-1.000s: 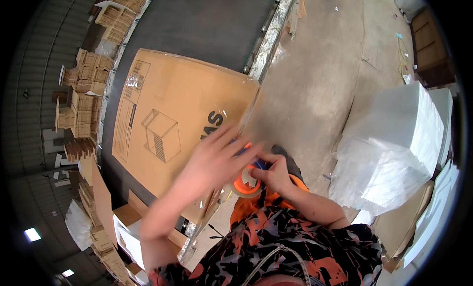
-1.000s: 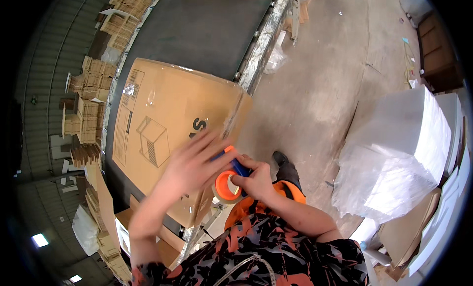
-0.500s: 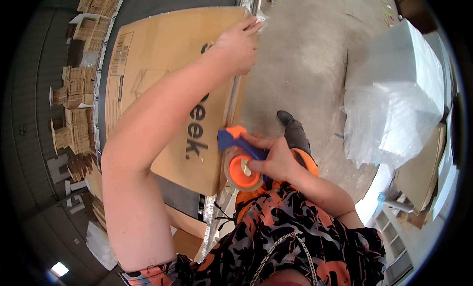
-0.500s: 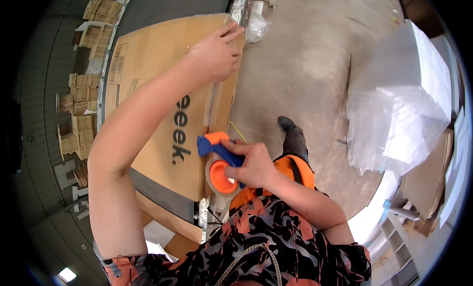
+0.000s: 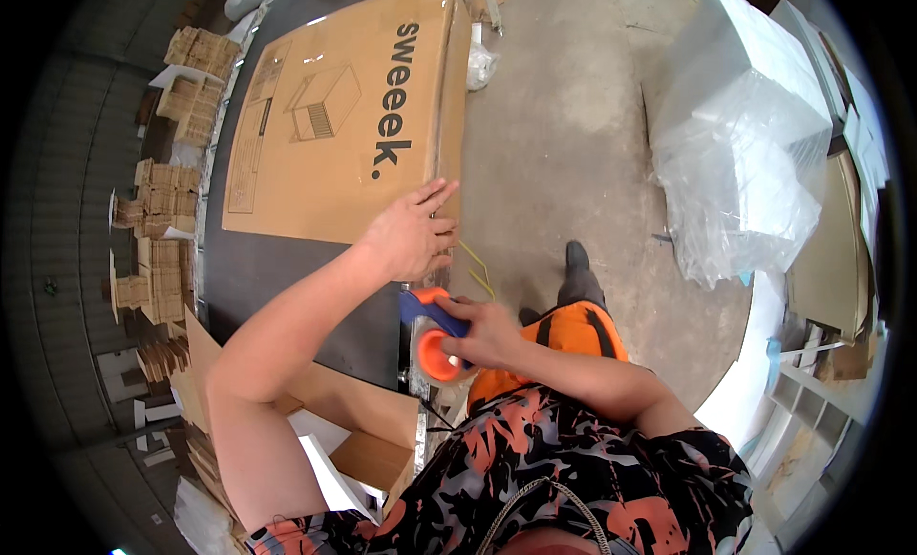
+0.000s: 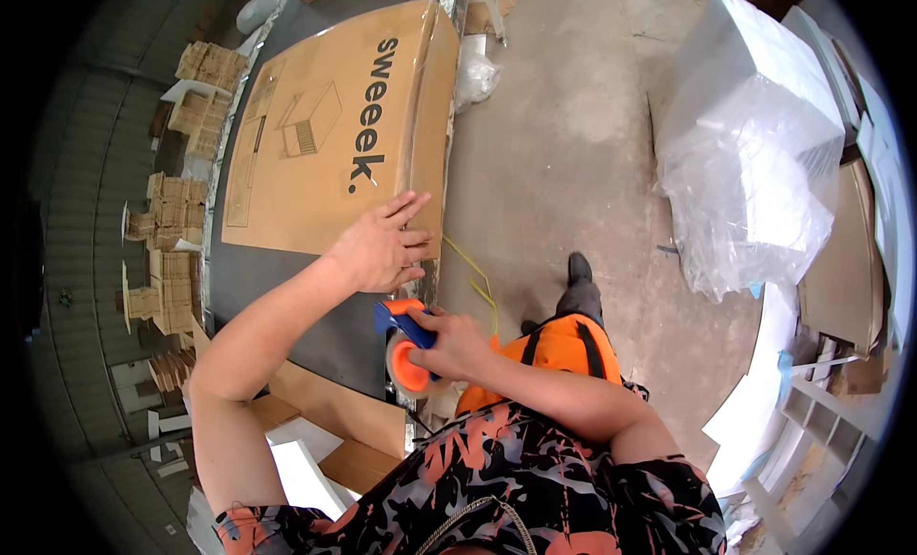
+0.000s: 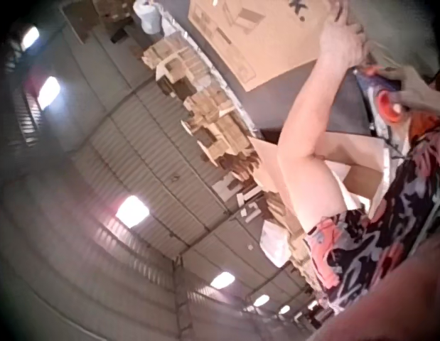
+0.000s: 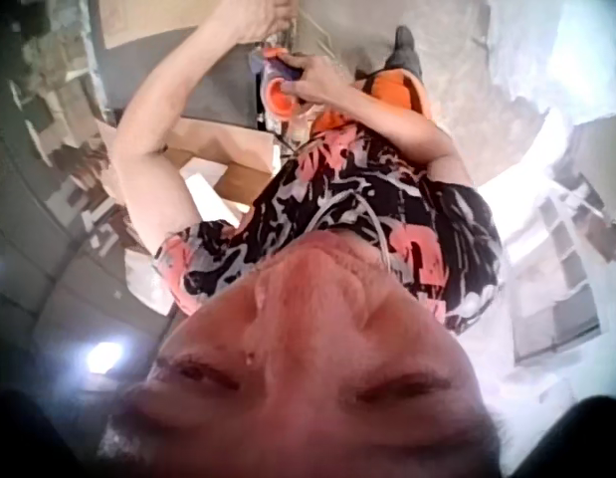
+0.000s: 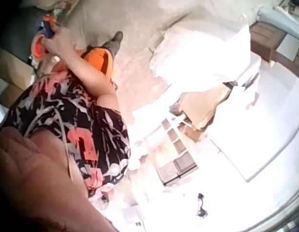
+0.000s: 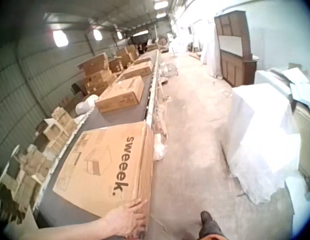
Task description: The person seals cardboard boxes with adhesive tape using a tape dispenser. The person places foam padding into an open box, closes the flaps, and applies tape along the seams to secure it before moving the box along a conveyor belt.
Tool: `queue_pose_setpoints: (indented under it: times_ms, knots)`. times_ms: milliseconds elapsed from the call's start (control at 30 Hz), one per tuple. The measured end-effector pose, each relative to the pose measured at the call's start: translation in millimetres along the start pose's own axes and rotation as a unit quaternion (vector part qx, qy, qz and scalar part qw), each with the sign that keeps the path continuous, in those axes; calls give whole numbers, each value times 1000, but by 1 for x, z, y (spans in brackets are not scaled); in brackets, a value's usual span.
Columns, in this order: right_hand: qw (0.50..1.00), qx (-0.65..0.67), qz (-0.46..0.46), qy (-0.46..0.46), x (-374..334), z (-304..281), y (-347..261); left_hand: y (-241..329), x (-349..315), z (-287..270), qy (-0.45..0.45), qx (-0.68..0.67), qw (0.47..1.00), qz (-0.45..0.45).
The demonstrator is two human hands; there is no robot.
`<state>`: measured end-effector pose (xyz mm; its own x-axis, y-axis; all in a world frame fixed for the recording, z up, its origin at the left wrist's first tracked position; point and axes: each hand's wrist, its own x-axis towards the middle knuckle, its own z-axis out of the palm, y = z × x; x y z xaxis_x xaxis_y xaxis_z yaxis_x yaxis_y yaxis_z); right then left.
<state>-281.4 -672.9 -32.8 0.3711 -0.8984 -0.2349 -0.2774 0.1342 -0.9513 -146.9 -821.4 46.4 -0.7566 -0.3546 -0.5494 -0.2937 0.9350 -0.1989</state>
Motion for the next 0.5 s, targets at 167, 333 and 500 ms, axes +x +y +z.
queue_pose_setpoints:
  times_ms: [167, 333, 500]
  knots:
    - [981, -180, -63, 24, 83, 45, -15, -11, 3, -1, -30, 17, 999, 31]
    - [946, -122, -221, 205, 64, 66, 36, -16, -11, 14, 104, -48, 992, -59]
    - [925, 358, 121, 38, 26, -43, 116, -16, -20, 57, 230, -143, 957, -106]
